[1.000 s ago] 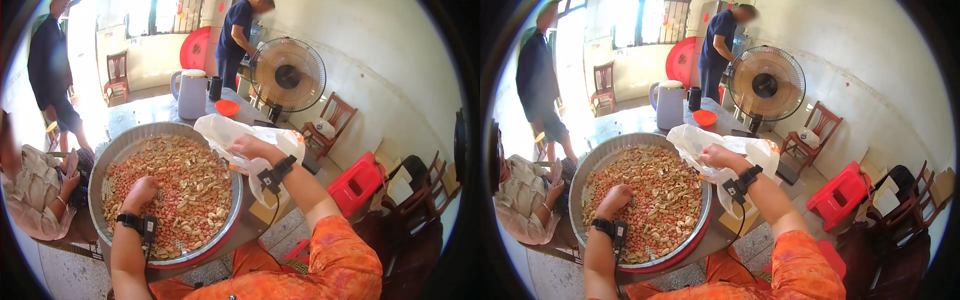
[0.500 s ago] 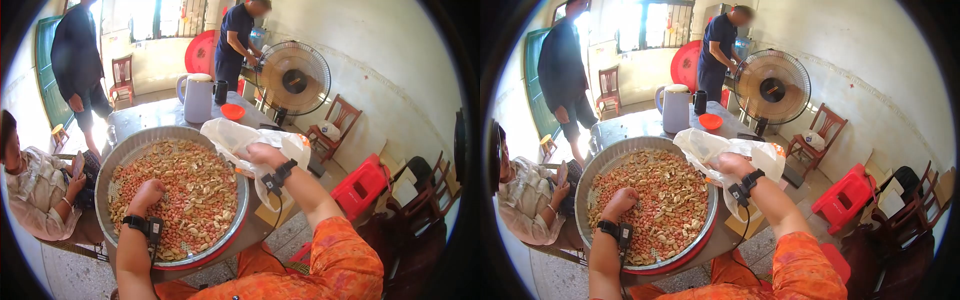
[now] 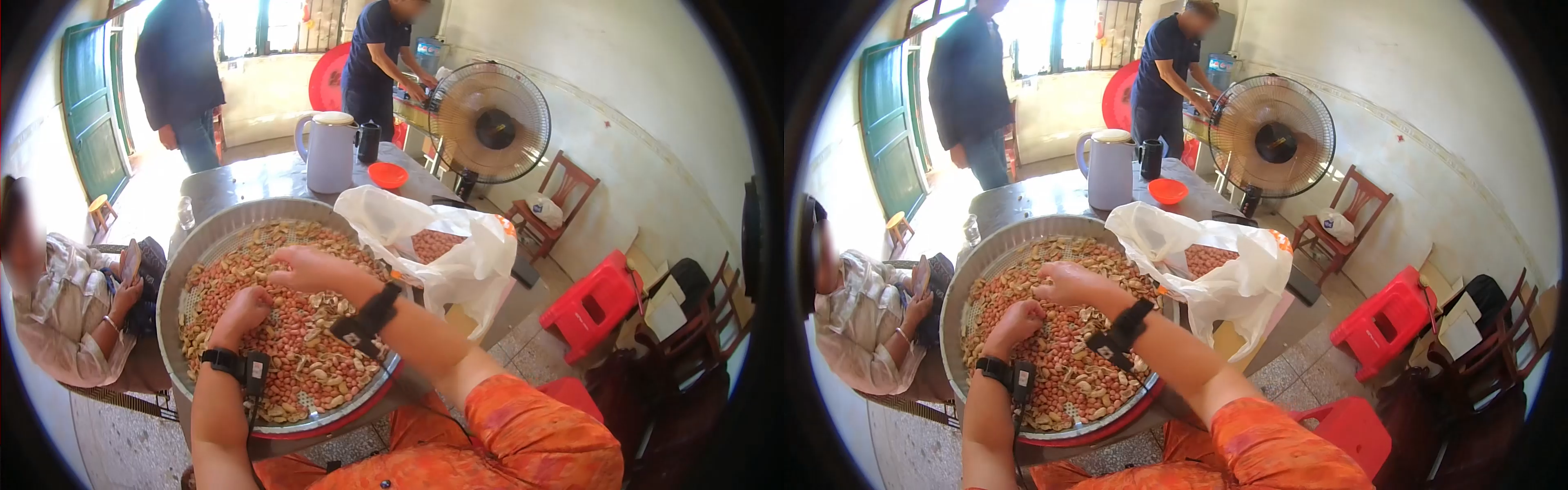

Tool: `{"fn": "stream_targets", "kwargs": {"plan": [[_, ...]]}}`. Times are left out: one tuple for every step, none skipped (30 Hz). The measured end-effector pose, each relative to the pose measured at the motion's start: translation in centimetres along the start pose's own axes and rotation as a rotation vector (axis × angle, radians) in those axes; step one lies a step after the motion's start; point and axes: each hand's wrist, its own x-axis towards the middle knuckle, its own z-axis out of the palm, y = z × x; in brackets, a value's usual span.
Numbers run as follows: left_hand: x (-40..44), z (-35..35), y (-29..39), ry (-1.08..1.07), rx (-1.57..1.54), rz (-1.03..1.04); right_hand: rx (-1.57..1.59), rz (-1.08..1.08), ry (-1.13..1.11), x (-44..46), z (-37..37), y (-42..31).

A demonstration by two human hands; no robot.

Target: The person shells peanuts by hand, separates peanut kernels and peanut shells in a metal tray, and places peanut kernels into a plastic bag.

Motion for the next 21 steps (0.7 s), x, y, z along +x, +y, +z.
{"fn": "stream_targets", "kwargs": {"plan": [[0.1, 0.0, -0.3, 0.008, -0.01, 0.004, 0.005, 0.086, 0.034, 0.9, 0.8, 0.1], [0.2, 0.1, -0.5, 0.015, -0.021, 0.007, 0.011, 0.172, 0.067, 1.5, 1.6, 0.4], [0.2, 0.0, -0.5, 0.02, -0.024, 0.0, 0.011, 0.167, 0.06, 1.7, 2.7, 1.3], [0.2, -0.1, -0.4, 0.051, 0.001, 0.039, -0.063, 0.215, 0.119, 1.9, 4.0, 2.2], [0.3, -0.2, -0.2, 0.082, 0.024, 0.076, -0.138, 0.263, 0.176, 2.0, 4.9, 2.7], [0.2, -0.3, 0.3, 0.087, 0.017, 0.067, -0.14, 0.258, 0.164, 2.0, 5.3, 2.8], [0.0, -0.6, 0.9, 0.144, 0.083, 0.063, -0.166, 0.294, 0.105, 1.7, 5.5, 3.2], [-0.1, -0.8, 1.1, 0.2, 0.147, 0.06, -0.194, 0.33, 0.044, 1.4, 5.4, 3.3], [0.1, -0.7, 0.7, 0.201, 0.136, 0.052, -0.219, 0.306, 0.028, 1.1, 5.4, 3.3], [0.2, -0.5, 0.4, 0.283, 0.21, 0.087, -0.222, 0.309, 0.015, 0.9, 5.5, 3.4], [0.3, -0.2, 0.1, 0.363, 0.283, 0.12, -0.226, 0.288, 0.009, 0.7, 5.4, 3.1], [0.3, 0.1, -0.1, 0.359, 0.27, 0.111, -0.23, 0.266, 0.002, 0.7, 5.4, 3.1], [0.2, 0.3, -0.1, 0.413, 0.316, 0.12, -0.234, 0.27, -0.013, 0.7, 5.7, 3.5], [0.1, 0.5, 0.0, 0.466, 0.362, 0.13, -0.231, 0.185, 0.013, 0.7, 6.1, 3.8], [0.0, 0.7, 0.2, 0.461, 0.352, 0.124, -0.227, 0.1, 0.041, 0.7, 6.4, 4.1], [-0.3, 0.8, 0.5, 0.394, 0.411, 0.098, -0.228, 0.104, 0.03, 0.8, 6.8, 4.3], [-0.3, 1.1, 0.7, 0.325, 0.471, 0.07, -0.19, 0.121, 0.02, 0.9, 7.0, 4.4], [-0.2, 1.3, 0.6, 0.321, 0.462, 0.062, -0.151, 0.139, 0.01, 0.9, 7.3, 4.4], [0.1, 1.5, 0.6, 0.24, 0.397, 0.059, -0.15, 0.141, -0.002, 1.0, 7.4, 4.5], [0.3, 1.7, 0.7, 0.16, 0.332, 0.057, -0.107, 0.137, -0.005, 1.0, 7.4, 4.6], [0.2, 1.6, 1.1, 0.095, 0.27, 0.022, -0.062, 0.135, -0.006, 1.0, 7.4, 4.5]]}}
